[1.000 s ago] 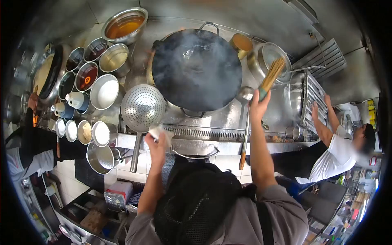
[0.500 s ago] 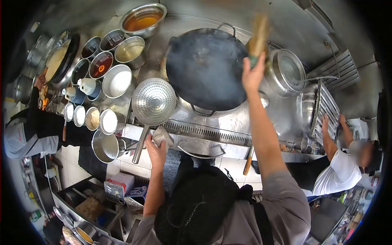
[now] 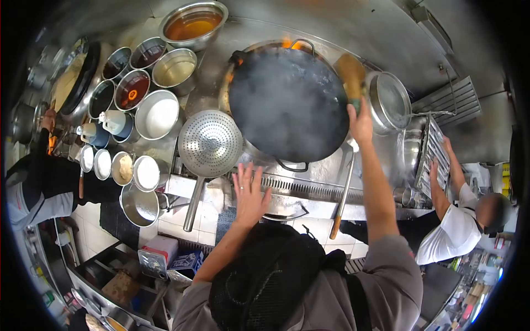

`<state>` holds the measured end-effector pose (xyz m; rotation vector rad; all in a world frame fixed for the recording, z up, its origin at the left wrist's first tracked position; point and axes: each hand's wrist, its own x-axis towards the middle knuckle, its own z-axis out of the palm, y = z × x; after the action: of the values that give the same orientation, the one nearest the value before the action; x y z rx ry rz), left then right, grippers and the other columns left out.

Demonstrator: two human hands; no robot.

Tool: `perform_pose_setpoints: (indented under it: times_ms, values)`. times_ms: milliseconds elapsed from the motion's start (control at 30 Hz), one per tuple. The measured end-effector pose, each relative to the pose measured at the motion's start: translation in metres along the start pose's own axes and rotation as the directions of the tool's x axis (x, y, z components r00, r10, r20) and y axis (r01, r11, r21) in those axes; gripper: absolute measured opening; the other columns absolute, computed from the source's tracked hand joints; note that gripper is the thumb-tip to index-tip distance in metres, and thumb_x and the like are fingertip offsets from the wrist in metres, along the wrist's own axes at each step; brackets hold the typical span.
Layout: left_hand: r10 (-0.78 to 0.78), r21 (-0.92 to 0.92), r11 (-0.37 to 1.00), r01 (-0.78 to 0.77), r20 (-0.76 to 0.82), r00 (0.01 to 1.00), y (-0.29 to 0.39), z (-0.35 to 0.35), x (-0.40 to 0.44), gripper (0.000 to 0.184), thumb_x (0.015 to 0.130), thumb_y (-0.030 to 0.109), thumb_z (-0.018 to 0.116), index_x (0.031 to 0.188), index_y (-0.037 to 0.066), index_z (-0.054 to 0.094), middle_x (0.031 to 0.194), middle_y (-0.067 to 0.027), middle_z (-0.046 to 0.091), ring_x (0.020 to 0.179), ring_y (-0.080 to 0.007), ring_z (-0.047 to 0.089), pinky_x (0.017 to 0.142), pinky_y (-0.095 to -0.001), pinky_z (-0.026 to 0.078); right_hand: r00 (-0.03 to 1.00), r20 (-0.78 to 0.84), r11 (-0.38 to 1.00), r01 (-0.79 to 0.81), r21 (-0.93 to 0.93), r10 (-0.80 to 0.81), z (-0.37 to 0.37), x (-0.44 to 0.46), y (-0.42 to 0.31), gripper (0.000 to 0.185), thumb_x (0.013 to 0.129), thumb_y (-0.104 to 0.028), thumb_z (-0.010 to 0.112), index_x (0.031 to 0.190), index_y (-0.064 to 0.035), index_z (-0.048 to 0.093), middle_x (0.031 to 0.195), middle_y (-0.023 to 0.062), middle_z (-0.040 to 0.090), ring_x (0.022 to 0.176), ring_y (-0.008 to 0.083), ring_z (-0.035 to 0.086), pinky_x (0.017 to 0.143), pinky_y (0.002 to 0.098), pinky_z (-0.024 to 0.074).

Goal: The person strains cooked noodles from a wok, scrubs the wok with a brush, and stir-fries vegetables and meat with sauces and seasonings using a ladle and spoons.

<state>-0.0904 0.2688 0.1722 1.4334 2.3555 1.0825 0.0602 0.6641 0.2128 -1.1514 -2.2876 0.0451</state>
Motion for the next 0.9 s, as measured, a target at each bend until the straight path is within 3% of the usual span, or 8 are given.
perform_pose_setpoints:
  times_ms: [167,333,400,433,467,500,600,900]
  values:
    - [-0.206,0.095,0.969,0.228,-0.203,0.957,-0.045,-0.025,-0.025,0.066,0.086,0.017,0.068,0.143,-0.001,0.039,0.150,-0.0242,0.033,0.146,-0.0467,0.020,0.117,-0.0618,0.018,0.912,-0.098,0.881,-0.350,0.320,0.398,-0.055,-0.141,-0.051,0.063,0.097,-0.026,0.061,0.144,0.0067,0.036,0.127,0.0259,0.057,0.114,0.0318,0.059,0.097,0.0374,0.0449]
    - [-0.273,0.259,0.926,0.275,-0.044,0.961,-0.076,-0.002,-0.070,0.067,0.085,0.012,0.066,0.143,-0.004,0.037,0.148,-0.0273,0.033,0.144,-0.0483,0.023,0.117,-0.0592,0.021,0.714,0.358,0.705,-0.686,0.182,0.602,-0.032,-0.307,-0.022,0.051,0.098,-0.029,0.057,0.138,0.0018,0.050,0.115,0.0268,0.063,0.104,0.0326,0.062,0.093,0.0416,0.0467]
    - [-0.311,0.184,0.932,0.313,-0.041,0.949,-0.069,-0.013,-0.068,0.070,0.085,0.015,0.066,0.145,-0.004,0.034,0.150,-0.0277,0.030,0.145,-0.0474,0.022,0.117,-0.0594,0.020,0.822,0.454,0.817,-0.499,0.287,0.343,-0.038,-0.308,-0.017,0.044,0.099,-0.028,0.054,0.132,0.0025,0.056,0.119,0.0244,0.064,0.109,0.0332,0.062,0.093,0.0428,0.0473]
    - [-0.348,0.166,0.922,0.351,-0.043,0.936,-0.057,-0.024,-0.065,0.072,0.086,0.017,0.066,0.146,-0.003,0.032,0.151,-0.0279,0.029,0.146,-0.0466,0.021,0.118,-0.0591,0.020,0.718,0.558,0.832,-0.549,0.085,0.417,-0.035,-0.301,0.000,0.040,0.100,-0.030,0.054,0.124,0.0011,0.062,0.108,0.0197,0.067,0.103,0.0323,0.063,0.087,0.0436,0.0488]
    - [-0.390,0.144,0.908,0.393,-0.048,0.919,-0.046,-0.034,-0.067,0.073,0.086,0.019,0.067,0.147,-0.002,0.030,0.152,-0.0281,0.027,0.146,-0.0457,0.020,0.118,-0.0588,0.019,0.743,0.546,0.896,-0.161,-0.413,0.386,-0.021,-0.302,0.034,0.040,0.096,-0.037,0.059,0.118,-0.0030,0.066,0.097,0.0169,0.067,0.094,0.0323,0.063,0.079,0.0448,0.0500]
    - [-0.369,0.170,0.906,0.388,-0.134,0.920,-0.044,-0.032,-0.078,0.074,0.087,0.020,0.067,0.147,-0.001,0.030,0.153,-0.0279,0.027,0.147,-0.0448,0.018,0.119,-0.0583,0.018,0.896,0.269,0.815,-0.154,-0.559,0.354,-0.016,-0.298,0.038,0.042,0.091,-0.043,0.064,0.116,-0.0089,0.068,0.091,0.0147,0.066,0.086,0.0326,0.061,0.073,0.0462,0.0499]
    - [-0.357,0.125,0.900,0.418,-0.338,0.871,-0.030,-0.029,-0.122,0.072,0.088,0.021,0.065,0.148,0.000,0.030,0.157,-0.0250,0.022,0.150,-0.0434,0.011,0.119,-0.0593,0.015,0.930,0.221,0.796,-0.111,-0.595,0.294,0.114,-0.318,0.247,0.045,0.091,-0.040,0.065,0.126,-0.0110,0.064,0.107,0.0162,0.069,0.096,0.0329,0.065,0.078,0.0435,0.0540]
    - [-0.692,-0.123,0.564,0.816,-0.610,0.386,0.050,0.031,-0.333,0.064,0.088,0.018,0.065,0.142,0.001,0.036,0.152,-0.0240,0.029,0.147,-0.0444,0.019,0.118,-0.0563,0.023,0.941,0.337,0.986,0.091,-0.143,-0.038,-0.011,-0.217,0.114,0.047,0.094,-0.040,0.061,0.129,-0.0085,0.062,0.112,0.0203,0.067,0.101,0.0348,0.065,0.081,0.0443,0.0541]
